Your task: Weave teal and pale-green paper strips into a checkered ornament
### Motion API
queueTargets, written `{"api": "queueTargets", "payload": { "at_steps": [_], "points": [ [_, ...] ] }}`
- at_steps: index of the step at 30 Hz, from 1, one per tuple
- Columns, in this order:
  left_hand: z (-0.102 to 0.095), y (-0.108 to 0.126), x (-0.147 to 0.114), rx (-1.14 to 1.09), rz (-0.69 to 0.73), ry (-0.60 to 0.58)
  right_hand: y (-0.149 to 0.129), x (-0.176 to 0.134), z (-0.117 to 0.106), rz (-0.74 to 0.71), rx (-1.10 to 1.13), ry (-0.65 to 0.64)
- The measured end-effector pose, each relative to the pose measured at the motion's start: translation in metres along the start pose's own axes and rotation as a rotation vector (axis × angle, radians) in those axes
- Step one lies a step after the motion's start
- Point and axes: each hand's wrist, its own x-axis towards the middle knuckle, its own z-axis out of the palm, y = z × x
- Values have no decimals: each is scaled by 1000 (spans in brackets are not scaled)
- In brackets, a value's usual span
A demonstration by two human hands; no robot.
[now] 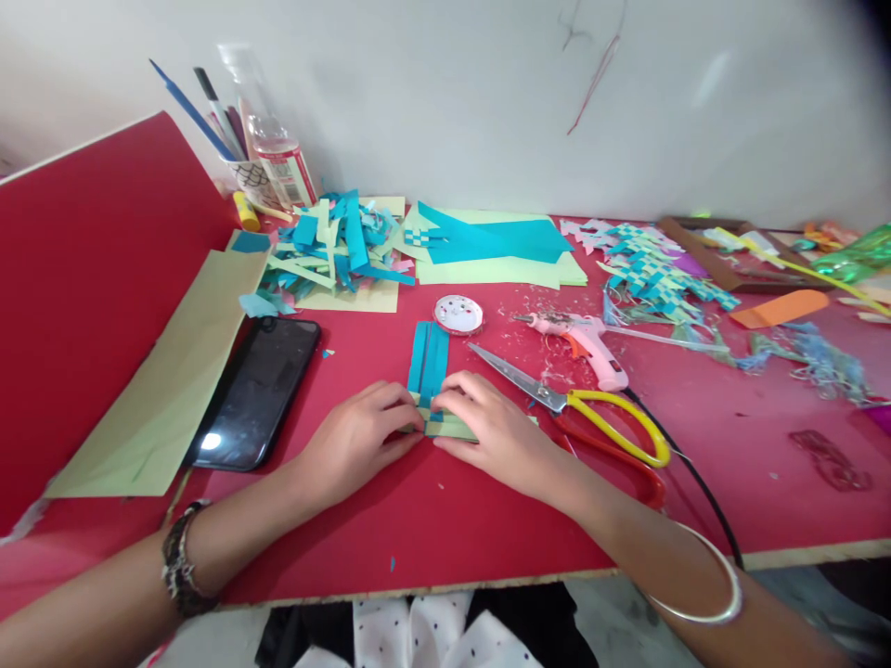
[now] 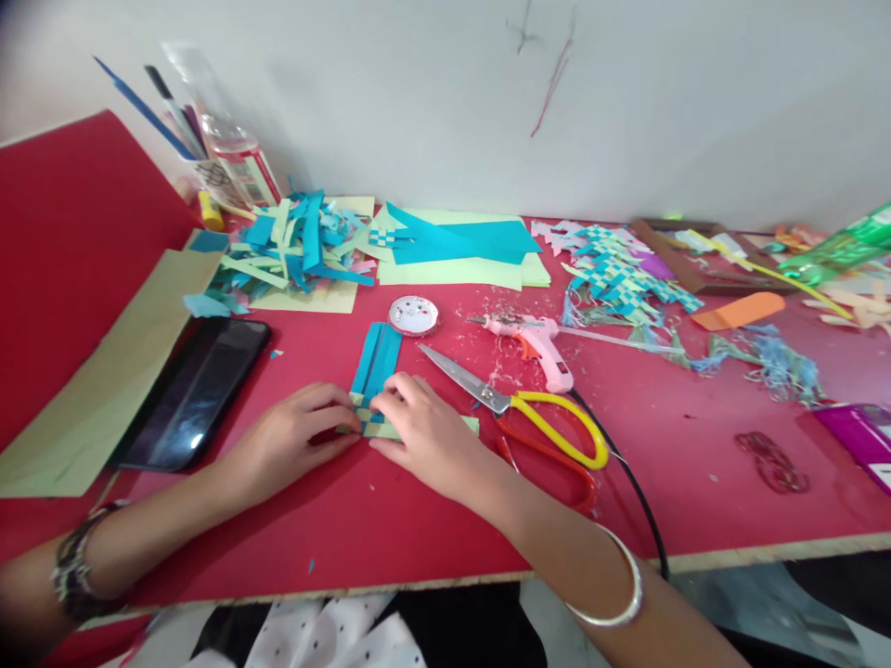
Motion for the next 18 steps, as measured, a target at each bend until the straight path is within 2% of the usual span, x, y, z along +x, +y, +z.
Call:
{"api": "queueTargets", "payload": {
  "at_steps": [5, 7, 11, 18],
  "points": [
    [-3, -5, 0, -26, -61, 33, 0, 0, 2, 21, -3, 4],
    [-7, -9, 1, -20, -90, 13, -1, 0, 1, 18, -5, 4],
    [-15, -15, 3, -23, -68, -53, -2, 0, 0, 18, -5, 1],
    [-15, -16, 4, -16, -46, -47, -2, 0, -1, 16, -12, -3]
  ]
}}
